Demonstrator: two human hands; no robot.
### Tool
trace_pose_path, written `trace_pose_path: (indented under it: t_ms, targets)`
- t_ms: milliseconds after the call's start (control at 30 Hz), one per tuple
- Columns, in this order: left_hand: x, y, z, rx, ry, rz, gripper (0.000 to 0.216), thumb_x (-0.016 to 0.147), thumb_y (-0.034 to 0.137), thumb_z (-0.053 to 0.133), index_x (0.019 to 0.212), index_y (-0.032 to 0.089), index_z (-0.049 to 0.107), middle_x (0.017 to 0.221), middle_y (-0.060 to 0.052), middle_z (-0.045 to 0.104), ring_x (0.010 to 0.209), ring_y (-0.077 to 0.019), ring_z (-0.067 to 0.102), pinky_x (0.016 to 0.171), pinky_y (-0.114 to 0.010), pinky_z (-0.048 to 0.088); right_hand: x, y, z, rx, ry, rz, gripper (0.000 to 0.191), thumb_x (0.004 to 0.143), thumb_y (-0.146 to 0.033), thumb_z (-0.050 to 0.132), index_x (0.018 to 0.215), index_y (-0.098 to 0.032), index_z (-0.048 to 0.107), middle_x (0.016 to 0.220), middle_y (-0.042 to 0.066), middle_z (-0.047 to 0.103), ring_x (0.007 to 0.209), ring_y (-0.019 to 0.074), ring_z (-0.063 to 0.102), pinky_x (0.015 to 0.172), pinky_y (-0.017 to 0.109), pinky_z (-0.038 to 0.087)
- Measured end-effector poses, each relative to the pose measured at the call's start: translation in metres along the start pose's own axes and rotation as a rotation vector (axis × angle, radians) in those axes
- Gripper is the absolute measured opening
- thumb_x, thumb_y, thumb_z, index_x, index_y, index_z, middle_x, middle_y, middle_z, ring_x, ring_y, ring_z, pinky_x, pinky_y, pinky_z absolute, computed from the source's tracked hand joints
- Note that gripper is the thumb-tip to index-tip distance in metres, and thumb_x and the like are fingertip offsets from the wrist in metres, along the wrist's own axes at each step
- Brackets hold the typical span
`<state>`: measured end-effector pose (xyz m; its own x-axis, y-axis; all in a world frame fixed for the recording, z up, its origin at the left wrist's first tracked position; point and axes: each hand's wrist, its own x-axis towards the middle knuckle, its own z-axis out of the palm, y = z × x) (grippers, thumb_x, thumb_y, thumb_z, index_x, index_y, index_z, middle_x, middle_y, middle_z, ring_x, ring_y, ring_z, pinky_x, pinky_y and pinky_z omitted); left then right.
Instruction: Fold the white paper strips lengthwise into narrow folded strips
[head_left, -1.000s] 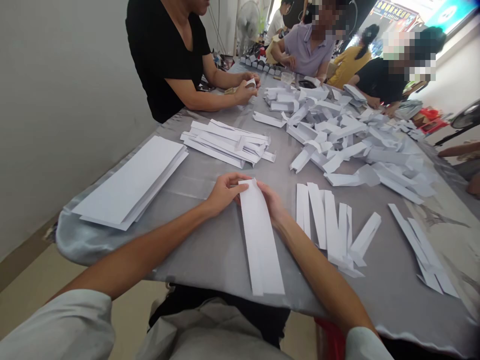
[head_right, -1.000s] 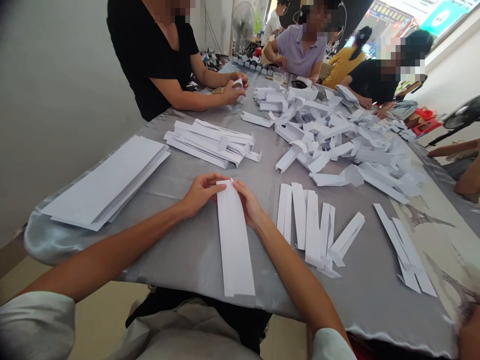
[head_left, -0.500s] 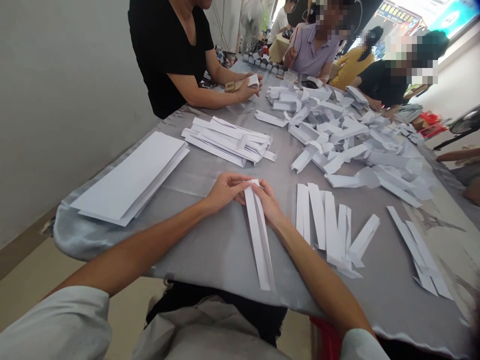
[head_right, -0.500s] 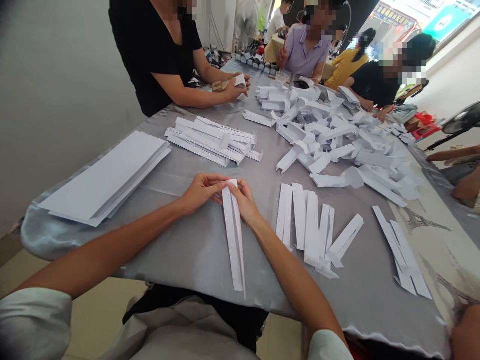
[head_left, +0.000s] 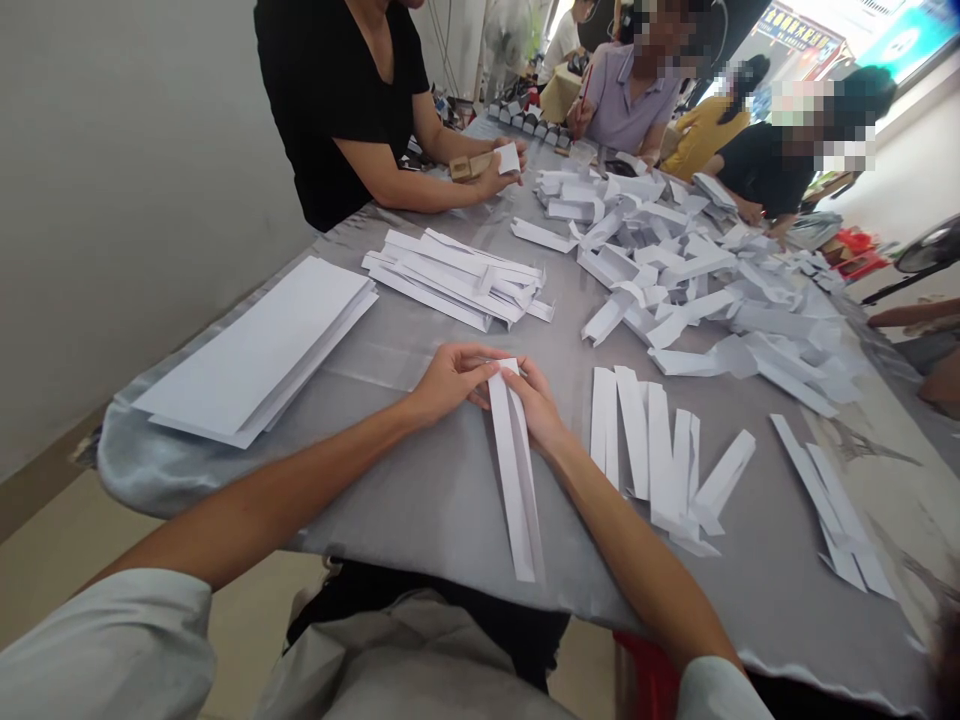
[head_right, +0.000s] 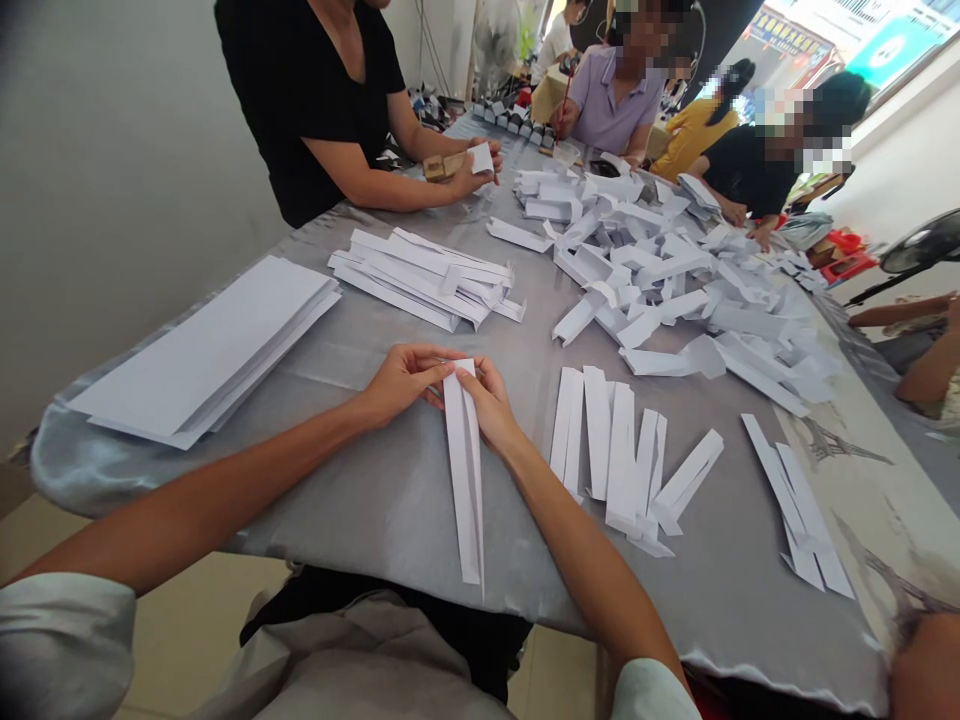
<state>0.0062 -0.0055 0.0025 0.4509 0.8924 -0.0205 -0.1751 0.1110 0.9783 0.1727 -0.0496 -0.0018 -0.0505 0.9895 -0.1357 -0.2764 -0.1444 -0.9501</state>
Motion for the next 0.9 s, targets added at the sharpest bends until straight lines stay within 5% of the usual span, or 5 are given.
trace_pose_path:
  t_ms: [400, 633, 900]
  targets:
    - [-0.0004, -0.0003, 0.0036, 0.019, 0.084, 0.003, 0.038, 0.085, 0.042, 0.085, 0.111, 0.015, 0.085, 0.094, -0.011, 0.084, 0.076, -0.0246, 0.08, 0.054, -0.028, 0.064, 0.0012, 0.0026, 0.0017, -0.033, -0.021, -0.001, 0.045, 0.083, -0.057, 0.084, 0.104, -0.027, 0.058, 0.073, -0.006, 0.063, 0.055, 0.0124, 0.054, 0.05, 0.024, 0.045]
    - [-0.001, -0.0005, 0.0035, 0.064, 0.068, 0.003, 0.04, 0.085, 0.045, 0.085, 0.11, 0.015, 0.085, 0.092, -0.01, 0.084, 0.08, -0.0263, 0.081, 0.053, -0.027, 0.063, 0.0048, 0.0018, -0.0013, -0.105, 0.105, -0.027, 0.046, 0.089, -0.064, 0.074, 0.082, -0.025, 0.052, 0.068, -0.006, 0.049, 0.056, 0.0126, 0.045, 0.047, 0.025, 0.037]
    - [-0.0007, -0.0034, 0.0065, 0.07, 0.093, 0.001, 0.032, 0.082, 0.042, 0.086, 0.1, 0.015, 0.085, 0.084, -0.008, 0.083, 0.073, -0.0229, 0.079, 0.052, -0.024, 0.059, 0.0009, -0.0008, 0.0, -0.352, 0.154, -0.205, 0.044, 0.095, -0.059, 0.068, 0.077, -0.025, 0.047, 0.064, -0.006, 0.047, 0.057, 0.0136, 0.041, 0.051, 0.027, 0.034]
